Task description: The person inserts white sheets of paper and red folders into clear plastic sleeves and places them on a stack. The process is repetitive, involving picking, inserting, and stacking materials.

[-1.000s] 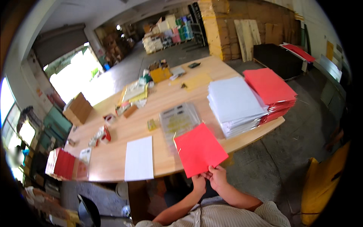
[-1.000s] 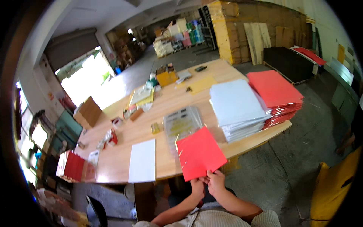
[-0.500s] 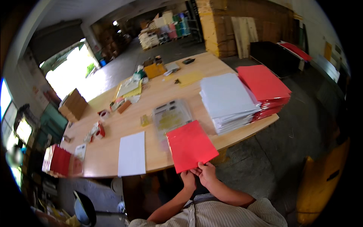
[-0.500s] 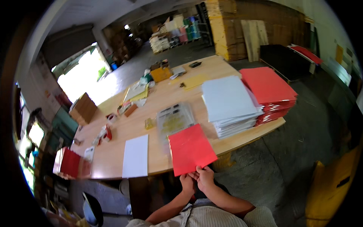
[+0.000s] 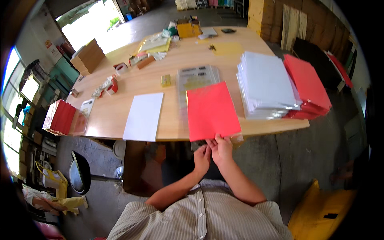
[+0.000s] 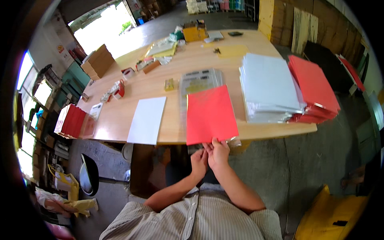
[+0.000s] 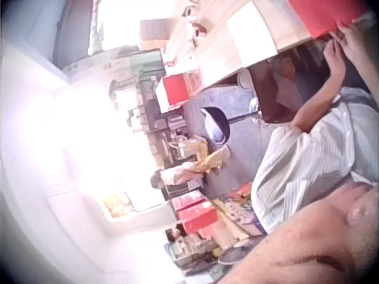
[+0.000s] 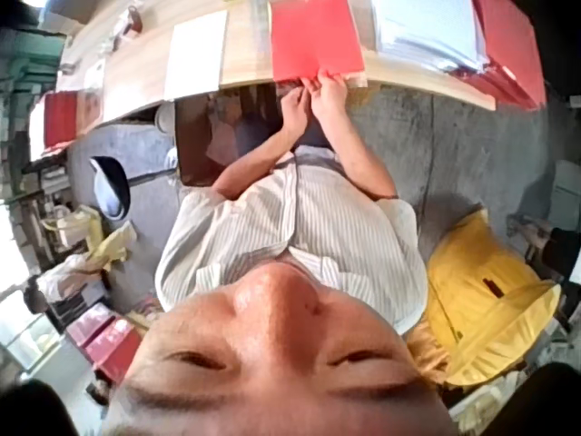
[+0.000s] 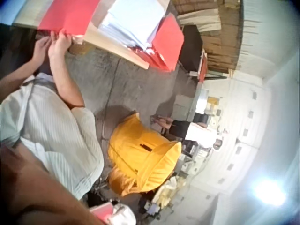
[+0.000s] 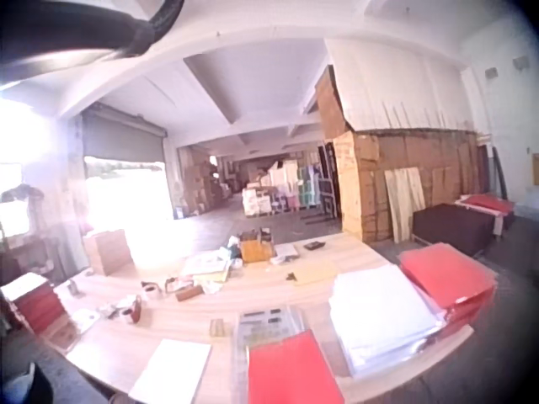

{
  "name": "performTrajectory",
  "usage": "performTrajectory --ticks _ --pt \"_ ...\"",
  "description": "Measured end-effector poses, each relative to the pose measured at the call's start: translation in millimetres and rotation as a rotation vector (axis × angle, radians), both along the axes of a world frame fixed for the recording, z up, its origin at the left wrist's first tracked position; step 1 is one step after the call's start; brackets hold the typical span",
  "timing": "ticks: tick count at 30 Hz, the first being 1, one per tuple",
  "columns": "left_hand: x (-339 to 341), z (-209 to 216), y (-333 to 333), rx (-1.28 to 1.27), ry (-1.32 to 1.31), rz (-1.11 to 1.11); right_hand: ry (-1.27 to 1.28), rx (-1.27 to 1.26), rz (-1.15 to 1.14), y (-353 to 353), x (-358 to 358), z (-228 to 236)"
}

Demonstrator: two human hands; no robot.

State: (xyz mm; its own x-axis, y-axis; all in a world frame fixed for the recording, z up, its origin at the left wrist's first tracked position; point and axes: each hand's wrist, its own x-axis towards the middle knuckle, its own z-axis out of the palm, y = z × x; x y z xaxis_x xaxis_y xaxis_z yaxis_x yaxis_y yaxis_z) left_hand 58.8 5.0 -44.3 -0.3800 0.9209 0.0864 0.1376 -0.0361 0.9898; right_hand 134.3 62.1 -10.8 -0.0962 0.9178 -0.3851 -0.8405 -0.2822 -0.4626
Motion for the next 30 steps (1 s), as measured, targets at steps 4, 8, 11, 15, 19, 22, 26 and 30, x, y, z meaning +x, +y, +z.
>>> performTrajectory --ticks 4,8,11,15,19,22,26,30 --pt "-10.7 -30.5 8.0 -0.131 -0.324 -0.018 -0.054 -0.097 0.021 11.2 -11.6 -16.3" --pt "-9.3 -35.0 0.8 -0.194 -0.601 -0.063 -0.035 -0.136 0.024 10.4 -7.1 -16.7" --pt "-11.0 -35.6 3.3 -0.253 -0.626 -0.051 -0.062 -0.146 0.017 11.7 -7.5 -9.3" --pt "-13.5 -37.2 -3.9 -0.340 -0.799 -0.049 0.070 -0.135 0.102 -7.2 25.0 -28.5" --pt "-21.7 -18.8 -24.5 -0.479 -0.856 -0.170 -0.315 0.099 0.093 -53.1 94.7 -19.7" --pt "-13.6 -18.6 -40.2 -0.467 -0.488 -0.512 -0.654 0.001 -0.050 -44.8 114.7 -57.8" --pt "1.4 31.1 -7.1 0.237 0.490 -0.577 -0.517 0.026 0.001 -19.4 109.9 -64.1" --pt "13.6 27.5 40.3 0.403 0.749 -0.508 -0.446 0.121 0.089 -6.2 117.9 -82.3"
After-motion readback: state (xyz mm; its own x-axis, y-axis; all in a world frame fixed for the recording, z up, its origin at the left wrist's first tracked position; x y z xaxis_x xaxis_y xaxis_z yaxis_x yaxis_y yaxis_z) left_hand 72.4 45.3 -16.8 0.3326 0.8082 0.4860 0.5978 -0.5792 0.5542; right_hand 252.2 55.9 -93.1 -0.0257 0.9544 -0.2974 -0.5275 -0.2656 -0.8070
